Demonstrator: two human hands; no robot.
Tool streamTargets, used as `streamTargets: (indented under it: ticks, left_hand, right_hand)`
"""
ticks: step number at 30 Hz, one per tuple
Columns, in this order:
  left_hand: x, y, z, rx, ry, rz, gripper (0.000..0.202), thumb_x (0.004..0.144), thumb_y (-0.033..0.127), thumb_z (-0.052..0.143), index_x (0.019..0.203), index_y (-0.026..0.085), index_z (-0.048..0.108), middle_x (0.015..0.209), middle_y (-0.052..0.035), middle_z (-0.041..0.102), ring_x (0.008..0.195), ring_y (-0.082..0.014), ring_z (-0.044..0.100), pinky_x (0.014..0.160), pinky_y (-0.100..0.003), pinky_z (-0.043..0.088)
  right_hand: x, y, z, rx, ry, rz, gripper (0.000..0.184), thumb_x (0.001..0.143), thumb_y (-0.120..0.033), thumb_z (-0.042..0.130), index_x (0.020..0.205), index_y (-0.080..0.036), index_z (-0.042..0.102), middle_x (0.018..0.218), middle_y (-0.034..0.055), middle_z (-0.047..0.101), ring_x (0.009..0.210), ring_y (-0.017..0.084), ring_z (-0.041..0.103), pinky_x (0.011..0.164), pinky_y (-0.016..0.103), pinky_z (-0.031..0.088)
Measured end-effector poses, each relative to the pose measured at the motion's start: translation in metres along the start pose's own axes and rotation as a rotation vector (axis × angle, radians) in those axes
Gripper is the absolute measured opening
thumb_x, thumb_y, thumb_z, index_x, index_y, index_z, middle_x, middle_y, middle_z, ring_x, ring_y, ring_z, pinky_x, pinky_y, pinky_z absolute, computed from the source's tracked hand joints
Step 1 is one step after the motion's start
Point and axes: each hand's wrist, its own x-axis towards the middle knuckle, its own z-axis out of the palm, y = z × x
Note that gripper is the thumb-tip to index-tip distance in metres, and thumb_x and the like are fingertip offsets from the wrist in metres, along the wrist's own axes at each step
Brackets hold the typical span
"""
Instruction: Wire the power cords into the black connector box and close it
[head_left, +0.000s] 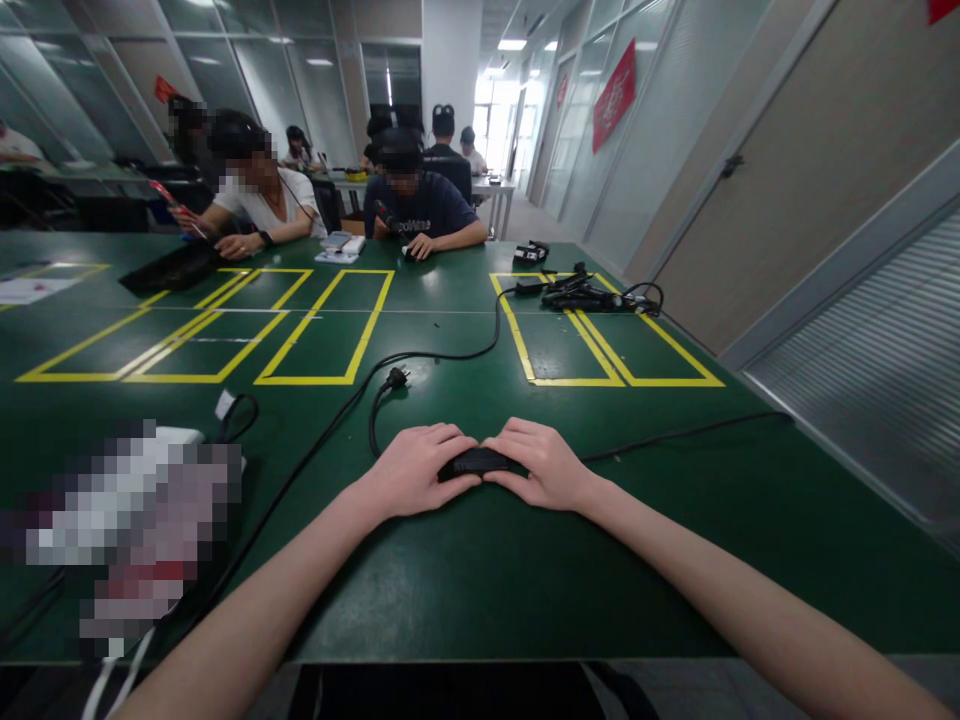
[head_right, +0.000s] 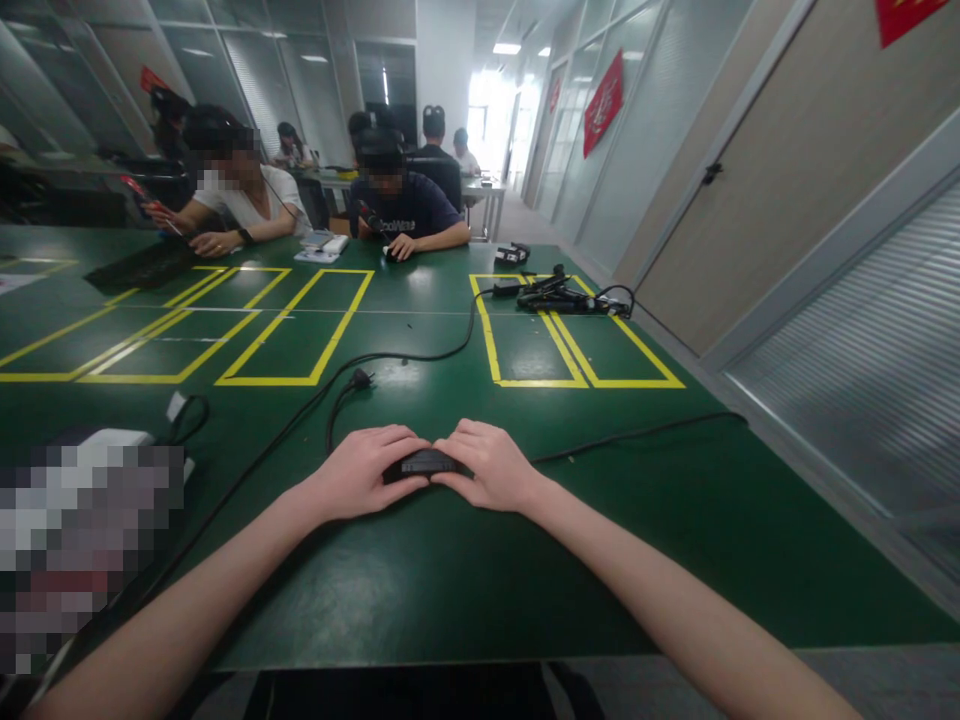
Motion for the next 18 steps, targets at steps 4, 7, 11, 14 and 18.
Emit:
streamTargets:
  ticks: [4,7,11,14,18]
  left_hand:
    - [0.0000,-0.0003,0.0009,-0.011,-0.016,0.023,0.022,0.102,0.038,0.061,0.107,0.017,0.068,0.093,-0.0055,0.075,0.086,-0.0228,0.071,0.077,-0.032,0.051]
    - [-0.0001,-0.0001,0.0022,-0.038,0.002,0.020,0.023,0.101,0.038,0.063,0.108,0.018,0.069,0.098,-0.0062,0.076,0.089,-0.0231,0.071,0.078,-0.033,0.052]
    - [-0.0010,-0.0005,0.0035,-0.084,0.041,0.006,0.026,0.099,0.039,0.065,0.116,0.019,0.068,0.106,-0.0065,0.079,0.094,-0.0235,0.073,0.081,-0.034,0.053]
    - [-0.0015,-0.0004,0.0040,-0.089,0.021,0.012,0.023,0.101,0.036,0.063,0.114,0.019,0.070,0.104,-0.0062,0.079,0.092,-0.0232,0.074,0.082,-0.034,0.053]
    - [-0.0020,-0.0020,0.0050,-0.111,0.051,-0.005,0.029,0.097,0.036,0.068,0.119,0.018,0.069,0.108,-0.0073,0.079,0.096,-0.0241,0.074,0.083,-0.034,0.054]
  right_hand:
    - [0.0010,-0.0010,-0.0001,0.054,0.002,0.011,0.021,0.098,-0.035,0.066,0.107,-0.017,0.070,0.089,0.0097,0.073,0.081,0.024,0.065,0.071,0.036,0.056]
    - [0.0014,-0.0009,0.0004,0.084,0.013,-0.018,0.019,0.099,-0.032,0.065,0.109,-0.017,0.069,0.093,0.0104,0.075,0.083,0.024,0.066,0.073,0.037,0.057]
    - [0.0012,-0.0009,0.0016,0.042,0.056,-0.032,0.017,0.099,-0.030,0.065,0.111,-0.018,0.068,0.095,0.0108,0.076,0.080,0.023,0.066,0.072,0.038,0.057]
    - [0.0003,-0.0004,0.0033,0.065,0.076,-0.042,0.018,0.097,-0.028,0.067,0.113,-0.019,0.067,0.100,0.0105,0.076,0.085,0.024,0.069,0.075,0.038,0.059]
    - [-0.0005,-0.0003,0.0039,0.097,0.092,0.013,0.019,0.096,-0.027,0.069,0.113,-0.020,0.066,0.099,0.0093,0.075,0.087,0.023,0.071,0.076,0.036,0.061]
